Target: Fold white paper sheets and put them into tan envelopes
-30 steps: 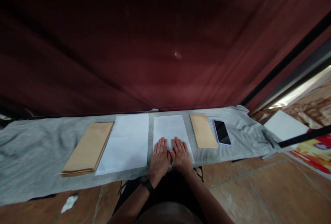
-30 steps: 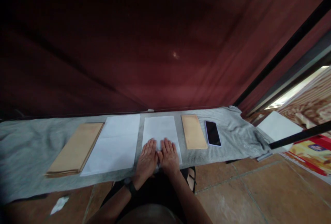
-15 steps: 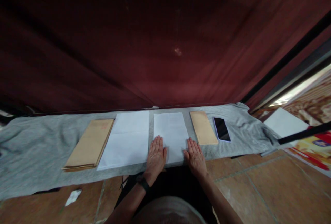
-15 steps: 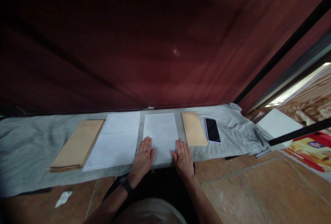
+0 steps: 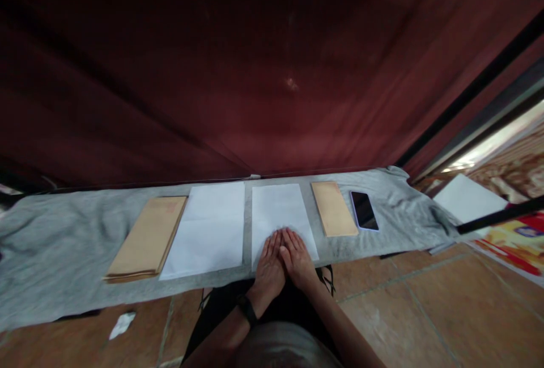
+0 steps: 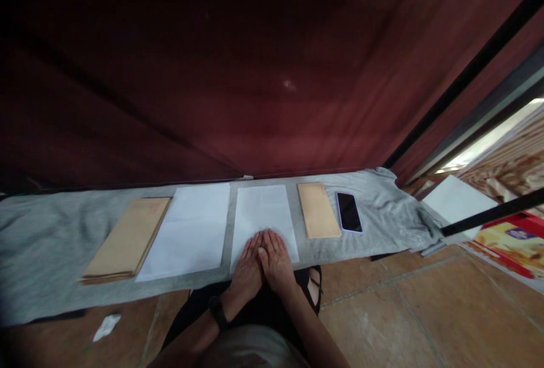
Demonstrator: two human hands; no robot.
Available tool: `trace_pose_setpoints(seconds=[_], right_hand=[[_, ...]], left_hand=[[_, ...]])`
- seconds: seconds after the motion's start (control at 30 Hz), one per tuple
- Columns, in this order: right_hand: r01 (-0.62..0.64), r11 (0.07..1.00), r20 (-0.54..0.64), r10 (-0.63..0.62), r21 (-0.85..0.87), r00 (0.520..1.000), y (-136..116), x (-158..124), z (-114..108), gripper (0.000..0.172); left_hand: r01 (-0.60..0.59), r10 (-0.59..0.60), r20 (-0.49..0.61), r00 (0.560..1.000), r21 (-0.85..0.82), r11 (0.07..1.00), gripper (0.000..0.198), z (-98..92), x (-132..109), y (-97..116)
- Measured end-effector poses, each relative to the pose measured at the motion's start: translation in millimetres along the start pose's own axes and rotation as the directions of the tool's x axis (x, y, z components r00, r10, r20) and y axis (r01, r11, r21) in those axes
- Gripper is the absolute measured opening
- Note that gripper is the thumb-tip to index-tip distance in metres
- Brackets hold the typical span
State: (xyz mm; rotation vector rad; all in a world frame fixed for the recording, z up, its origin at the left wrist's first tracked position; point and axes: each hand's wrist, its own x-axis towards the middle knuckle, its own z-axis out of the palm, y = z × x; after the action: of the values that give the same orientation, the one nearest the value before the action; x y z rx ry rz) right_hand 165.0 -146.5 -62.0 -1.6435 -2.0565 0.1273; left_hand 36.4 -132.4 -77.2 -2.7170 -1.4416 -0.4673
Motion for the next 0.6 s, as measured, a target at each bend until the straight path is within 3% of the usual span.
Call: trace_pose_setpoints(seconds=[0.17, 0.37, 0.6], right_hand=[[0.017, 0.996, -0.014, -0.019, -0.093, 1.0, 2, -1, 0, 0.049], [0.018, 0.975, -0.005, -0.019, -0.222, 1.0, 33, -12, -12, 0.051], [0.062, 0.984, 0.0, -0.063, -0.17, 0.998, 63, -31, -25, 0.056]], left_hand=[[0.007, -0.008, 0.026, 1.0, 0.058, 0.998, 0.059, -10.0, -6, -13], [0.0, -0.001, 0.015, 1.0, 0.07, 0.998, 0.06, -25.4, -14, -24], [-0.055, 0.054, 0.023, 0.998, 0.014, 0.998, 0.063, -32.3, -27, -34]])
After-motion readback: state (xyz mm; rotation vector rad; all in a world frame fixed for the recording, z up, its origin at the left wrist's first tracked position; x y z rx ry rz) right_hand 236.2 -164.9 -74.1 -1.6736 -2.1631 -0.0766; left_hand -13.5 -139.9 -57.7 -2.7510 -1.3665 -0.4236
